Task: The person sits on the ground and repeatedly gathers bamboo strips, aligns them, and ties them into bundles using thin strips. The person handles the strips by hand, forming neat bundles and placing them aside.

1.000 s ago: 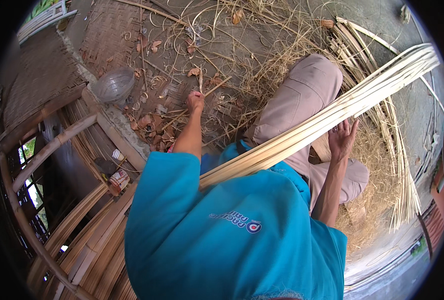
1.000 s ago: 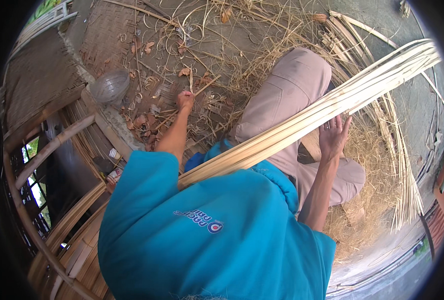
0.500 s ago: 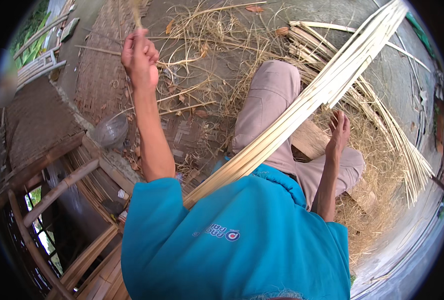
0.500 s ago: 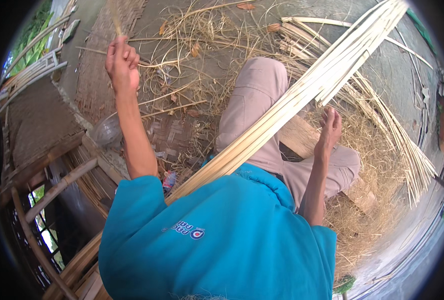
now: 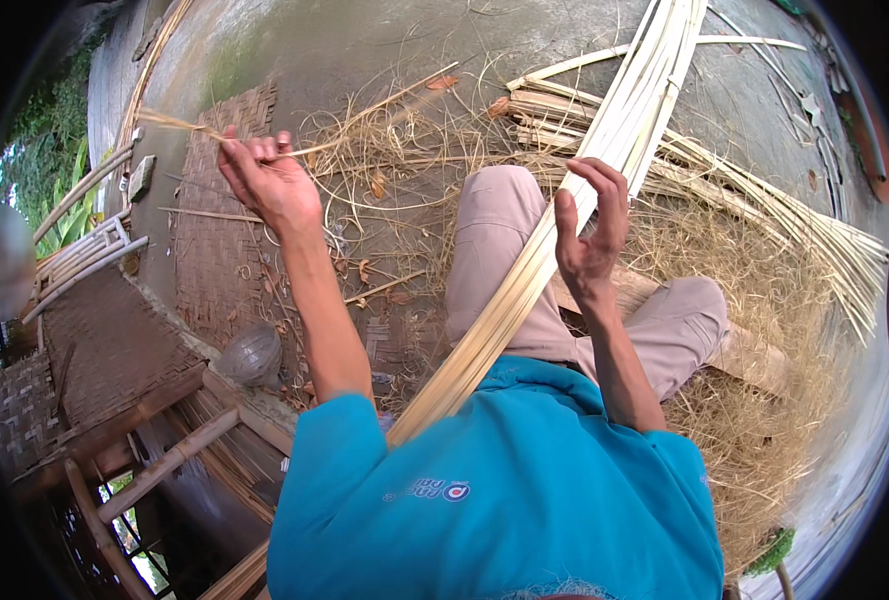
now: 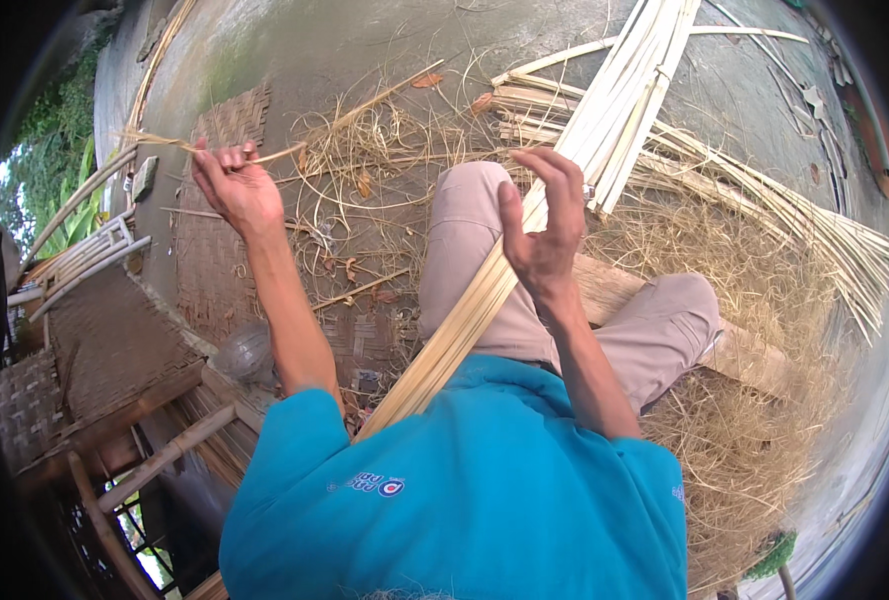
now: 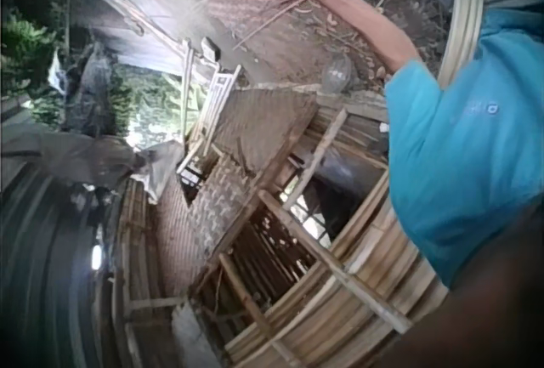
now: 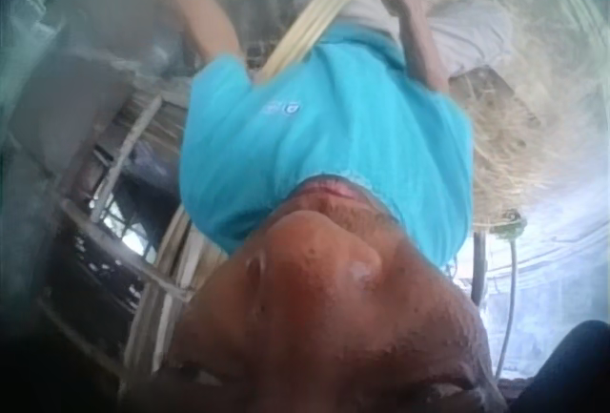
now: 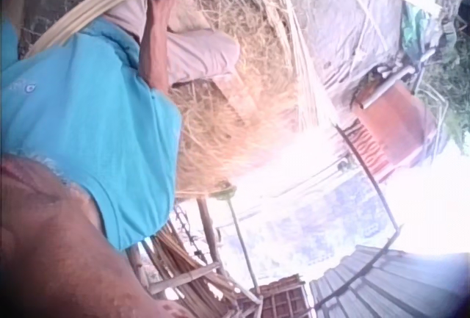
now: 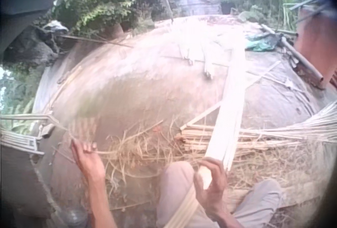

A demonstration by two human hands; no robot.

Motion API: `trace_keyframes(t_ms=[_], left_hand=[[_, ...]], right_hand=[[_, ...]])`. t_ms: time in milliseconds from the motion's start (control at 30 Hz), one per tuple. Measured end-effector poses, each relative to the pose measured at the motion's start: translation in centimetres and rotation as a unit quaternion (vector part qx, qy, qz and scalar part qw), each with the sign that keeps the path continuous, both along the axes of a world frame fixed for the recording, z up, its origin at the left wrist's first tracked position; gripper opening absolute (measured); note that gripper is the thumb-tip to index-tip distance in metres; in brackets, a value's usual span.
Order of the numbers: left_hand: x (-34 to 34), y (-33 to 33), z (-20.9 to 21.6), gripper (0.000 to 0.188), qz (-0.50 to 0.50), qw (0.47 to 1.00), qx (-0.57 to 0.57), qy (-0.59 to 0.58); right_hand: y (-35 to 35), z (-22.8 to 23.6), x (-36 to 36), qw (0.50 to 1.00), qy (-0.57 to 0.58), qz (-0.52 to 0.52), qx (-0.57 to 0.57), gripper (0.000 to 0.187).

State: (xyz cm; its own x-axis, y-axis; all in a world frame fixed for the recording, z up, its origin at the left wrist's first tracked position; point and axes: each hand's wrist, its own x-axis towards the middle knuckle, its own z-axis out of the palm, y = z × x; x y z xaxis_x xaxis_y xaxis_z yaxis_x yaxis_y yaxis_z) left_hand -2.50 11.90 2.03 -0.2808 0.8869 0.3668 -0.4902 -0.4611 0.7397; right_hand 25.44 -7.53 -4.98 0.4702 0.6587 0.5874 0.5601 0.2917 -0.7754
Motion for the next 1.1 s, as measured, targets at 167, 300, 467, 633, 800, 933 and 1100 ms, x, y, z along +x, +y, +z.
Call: trace_keyframes(t_ms=[167, 300, 467, 633, 800, 933, 1100], left_hand=[[9.9, -4.9, -4.4, 0.019, -0.177, 0.98, -0.084, -0.031], [15.5, -7.9, -6.1, 0.02, -0.266, 0.956, -0.113, -0.045], [17.0, -9.6, -10.1, 0.053, -0.375, 0.898, -0.216, 0.078], [16.2, -13.3, -15.2, 0.078, -0.39, 0.685, -0.169, 0.591], [16.1, -17.3, -15.8, 0.067, -0.246, 0.645, 0.053, 0.722], [12.2, -18.0, -11.7, 0.056, -0.231, 0.641, -0.112, 0.724], [7.9, -21.2, -10.0, 0.058, -0.28, 0.571, -0.22, 0.739]], right_hand=[[0.2, 5.3, -2.1, 0.984, -0.15, 0.088, 0.024, 0.027], [0.0, 3.2, -0.7, 0.964, -0.057, 0.087, -0.246, 0.017], [-4.5, -3.2, 3.8, 0.935, 0.183, 0.063, -0.297, 0.022], [-11.8, -10.1, 11.2, 0.903, 0.235, -0.174, -0.314, 0.024], [-15.9, -12.2, 11.0, 0.803, 0.534, -0.057, -0.257, 0.025], [-15.7, -12.4, 9.0, 0.7, 0.691, 0.037, -0.174, 0.018], [-9.6, -15.9, 4.0, 0.674, 0.714, 0.032, -0.188, 0.023]])
